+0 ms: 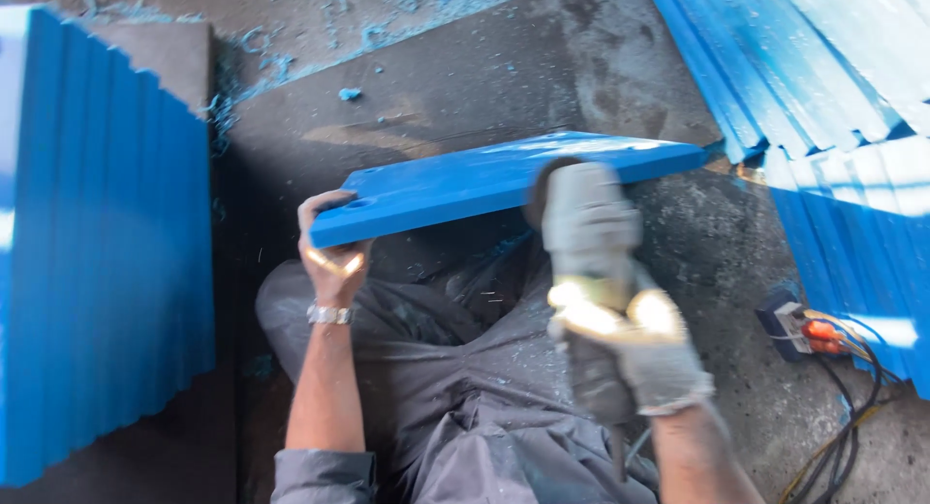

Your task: Grinding the edges of blue plastic slabs using an angle grinder.

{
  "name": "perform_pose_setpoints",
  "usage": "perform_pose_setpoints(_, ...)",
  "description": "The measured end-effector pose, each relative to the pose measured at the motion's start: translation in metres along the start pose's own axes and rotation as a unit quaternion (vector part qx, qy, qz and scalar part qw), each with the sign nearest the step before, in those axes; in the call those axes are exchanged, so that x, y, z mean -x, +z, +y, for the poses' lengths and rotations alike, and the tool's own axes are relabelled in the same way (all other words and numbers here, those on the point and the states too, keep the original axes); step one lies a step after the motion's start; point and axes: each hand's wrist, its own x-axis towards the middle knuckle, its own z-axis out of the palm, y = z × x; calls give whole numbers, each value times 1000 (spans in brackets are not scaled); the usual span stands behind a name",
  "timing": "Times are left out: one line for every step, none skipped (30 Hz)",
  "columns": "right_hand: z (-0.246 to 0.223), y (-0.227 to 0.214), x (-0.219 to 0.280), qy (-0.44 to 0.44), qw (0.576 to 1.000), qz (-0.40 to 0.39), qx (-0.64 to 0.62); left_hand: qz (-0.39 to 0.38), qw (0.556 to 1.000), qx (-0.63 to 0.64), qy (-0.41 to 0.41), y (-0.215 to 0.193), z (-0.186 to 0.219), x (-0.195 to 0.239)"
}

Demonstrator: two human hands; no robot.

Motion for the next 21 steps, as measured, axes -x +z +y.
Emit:
perform_pose_setpoints(-2,5,0,-2,1000,9,-4,-8,1000,5,2,2,-1,1)
perform_pose_setpoints(-4,9,-1,-10,1000,-28,-1,-2,1000,2,-1,3,-3,1)
perform_pose_setpoints(-6,15,-4,-18,998,-66,2,5,1000,-3,-5,4,-5,0)
perform_pose_setpoints(-8,10,-6,-20,998,-59,-1,-2,1000,1,-2,7,-5,0)
perform_pose_setpoints(-9,6,-8,-47,992,-61,98,0,1000,-2,-3,6,-6,2)
perform_pose_setpoints(-10,3,-10,-72,976,-63,196,1,1000,-5,-4,4,-7,3)
perform_pose_setpoints(-9,-9,-11,-73,977,-58,192,-4,1000,-3,0,6,-8,3)
perform_pose_setpoints(-9,-21,-13,-55,990,-71,113,-1,1000,-1,-5,7,-10,2)
perform_pose_setpoints(-7,-32,-14,-35,995,-87,33,3,1000,-1,-10,7,-11,3)
perform_pose_setpoints(-8,-48,-15,-37,995,-84,30,0,1000,0,-8,8,-10,2)
perform_pose_setpoints(-7,-64,-15,-43,997,-60,-25,-1,1000,-19,0,8,-8,2)
perform_pose_setpoints(-6,-80,-15,-48,995,-35,-81,-1,999,-38,8,7,-7,2)
perform_pose_setpoints(-4,-101,-21,-49,995,-32,-84,-6,999,-38,9,8,-8,2)
perform_pose_setpoints(-2,-122,-27,-10,995,22,-96,-9,1000,-26,10,8,-10,1)
perform_pose_setpoints(1,-143,-32,29,991,74,-107,-9,1000,-16,12,8,-11,1)
perform_pose_setpoints(1,-155,-35,29,991,75,-110,-12,1000,-16,13,8,-11,-1)
perform_pose_setpoints(1,-168,-36,-12,982,92,-162,1,1000,-24,7,8,-10,-1)
perform_pose_setpoints(0,-180,-37,-53,969,109,-214,14,999,-32,1,8,-10,-1)
perform_pose_setpoints(5,-192,-38,-55,969,110,-215,12,999,-31,3,16,21,-5)
perform_pose_setpoints(10,-203,-39,-96,955,93,-264,87,967,-207,117,23,52,-9)
perform_pose_setpoints(15,-212,-40,-136,938,75,-310,155,886,-373,226,29,82,-13)
